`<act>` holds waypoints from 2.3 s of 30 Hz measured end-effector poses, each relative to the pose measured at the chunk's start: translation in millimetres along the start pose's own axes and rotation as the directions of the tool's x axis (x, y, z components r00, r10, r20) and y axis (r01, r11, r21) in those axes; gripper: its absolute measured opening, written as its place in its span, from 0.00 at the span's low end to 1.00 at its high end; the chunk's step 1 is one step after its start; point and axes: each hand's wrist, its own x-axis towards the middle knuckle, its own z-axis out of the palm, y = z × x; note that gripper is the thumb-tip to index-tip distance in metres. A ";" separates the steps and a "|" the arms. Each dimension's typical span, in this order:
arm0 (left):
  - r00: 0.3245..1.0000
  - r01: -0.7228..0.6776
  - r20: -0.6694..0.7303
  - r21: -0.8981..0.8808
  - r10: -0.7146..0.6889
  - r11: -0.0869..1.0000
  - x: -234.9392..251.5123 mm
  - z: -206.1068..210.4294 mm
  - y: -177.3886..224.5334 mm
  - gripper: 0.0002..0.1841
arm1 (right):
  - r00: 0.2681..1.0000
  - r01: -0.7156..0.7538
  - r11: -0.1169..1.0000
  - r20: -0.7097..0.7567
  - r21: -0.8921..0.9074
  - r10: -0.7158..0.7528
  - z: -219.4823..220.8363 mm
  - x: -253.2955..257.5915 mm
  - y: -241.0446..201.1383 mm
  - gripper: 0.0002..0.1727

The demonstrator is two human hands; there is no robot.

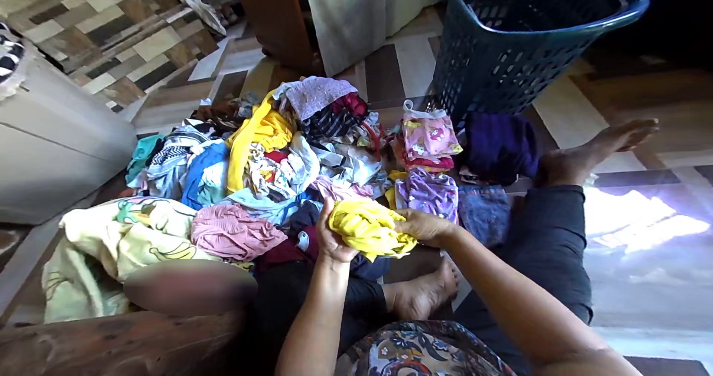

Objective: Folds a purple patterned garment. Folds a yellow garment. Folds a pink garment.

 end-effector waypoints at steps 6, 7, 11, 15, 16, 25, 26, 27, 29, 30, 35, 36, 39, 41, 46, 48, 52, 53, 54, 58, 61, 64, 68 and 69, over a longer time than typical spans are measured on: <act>0.983 0.182 -0.147 0.697 -0.109 0.694 -12.6 -6.1 -0.3 0.27 | 0.987 0.148 0.922 -0.117 0.358 -0.113 -3.6 -0.4 -16.1 0.19; 0.973 0.225 -0.209 0.767 -0.098 0.601 -11.0 -7.1 -5.1 0.25 | 0.984 0.178 0.897 -0.064 0.404 -0.166 -3.2 -0.7 -16.5 0.20; 0.869 0.407 -0.493 0.751 0.032 0.521 -25.2 -8.9 -23.9 0.12 | 0.918 0.125 0.785 0.230 0.607 -0.324 26.3 4.0 -13.9 0.25; 0.896 0.317 -0.434 0.773 0.093 0.550 -65.0 19.2 0.3 0.12 | 0.858 -0.020 0.908 0.474 0.419 -0.200 61.2 -9.2 -22.5 0.11; 0.937 0.204 -0.331 0.777 0.110 0.596 -68.9 14.0 9.5 0.13 | 0.860 -0.038 0.965 0.499 0.261 -0.101 63.6 -16.5 -31.0 0.11; 0.752 -0.304 0.061 0.916 -0.656 -0.263 35.8 76.4 57.2 0.12 | 0.876 0.003 0.024 0.014 -1.000 0.481 79.7 -32.3 -74.6 0.31; 0.762 -0.287 -0.107 0.828 -0.639 -0.482 35.7 85.9 52.3 0.13 | 0.860 -0.038 -0.026 -0.046 -0.999 0.508 78.3 -30.9 -74.3 0.32; 0.766 -0.254 -0.262 0.716 -0.588 -0.650 35.5 91.6 45.5 0.14 | 0.844 -0.060 -0.072 -0.089 -0.996 0.528 74.5 -29.3 -75.7 0.33; 0.753 -0.186 -0.478 0.505 -0.452 -0.843 33.8 95.0 29.2 0.14 | 0.843 -0.092 -0.134 -0.149 -0.987 0.517 61.8 -25.5 -77.0 0.31; 0.738 -0.170 -0.547 0.418 -0.396 -0.893 31.7 95.1 20.7 0.13 | 0.841 -0.128 -0.145 -0.185 -0.981 0.509 55.7 -23.9 -78.4 0.30; 0.741 -0.195 -0.619 0.174 -0.261 -0.965 28.2 78.9 5.2 0.17 | 0.919 -0.311 -0.068 -0.318 -0.948 0.233 29.9 -22.5 -84.4 0.24; 0.823 -0.158 -0.516 0.192 -0.237 -0.968 28.6 78.5 11.3 0.16 | 0.954 -0.288 -0.047 -0.290 -0.957 0.070 27.0 -24.9 -87.8 0.26; 0.984 -0.141 0.135 0.216 -0.114 -0.966 35.6 69.3 33.6 0.14 | 0.796 -0.083 -0.090 -0.012 -0.993 -0.605 3.5 -19.2 -88.8 0.21; 0.935 -0.146 0.344 0.147 -0.088 -0.978 48.2 74.6 48.4 0.28 | 0.687 -0.007 -0.131 0.091 -0.991 -0.721 -12.4 -14.5 -97.9 0.17; 0.924 -0.208 -0.260 0.278 -0.282 -0.938 55.2 112.0 56.3 0.30 | 0.996 -0.022 -0.003 -0.022 -1.000 0.083 5.0 -23.5 -157.7 0.27; 0.837 -0.210 -0.379 0.442 -0.394 -0.872 57.4 123.2 64.1 0.32 | 0.988 0.058 0.070 0.068 -0.996 0.140 10.9 -30.8 -169.8 0.27; 0.844 -0.335 0.023 0.803 -0.536 -0.493 50.3 128.9 98.4 0.17 | 0.987 0.056 0.198 0.085 -0.979 0.139 11.8 -44.5 -193.1 0.21; 0.841 -0.372 0.135 0.848 -0.524 -0.378 50.1 126.5 105.3 0.13 | 0.990 0.113 0.279 0.131 -0.954 0.047 3.1 -47.1 -191.1 0.19; 0.837 -0.385 0.213 0.883 -0.504 -0.267 50.2 124.9 110.5 0.10 | 0.985 0.170 0.384 0.169 -0.908 -0.038 -3.8 -50.6 -190.0 0.18; 0.820 -0.499 0.449 0.864 -0.354 -0.061 45.0 119.5 118.9 0.09 | 0.817 0.577 0.615 0.361 -0.538 -0.450 -21.1 -58.8 -178.5 0.13; 0.741 -0.670 0.660 0.712 -0.125 -0.209 37.7 116.0 121.9 0.14 | 0.713 0.698 0.632 0.404 -0.336 -0.573 -16.3 -68.8 -166.6 0.10; 0.743 -0.544 0.655 0.712 0.139 -0.445 33.2 104.6 104.9 0.17 | 0.852 0.519 0.791 0.272 -0.324 -0.448 1.1 -68.2 -148.7 0.11; 0.817 -0.461 0.466 0.882 0.340 -0.100 11.5 72.9 61.5 0.11 | 0.912 0.404 0.915 0.067 0.017 -0.404 7.2 -53.1 -130.8 0.14; 0.864 -0.428 0.371 0.897 0.341 0.108 2.6 63.0 46.5 0.07 | 0.908 0.400 0.912 0.094 0.092 -0.408 5.4 -51.3 -124.3 0.15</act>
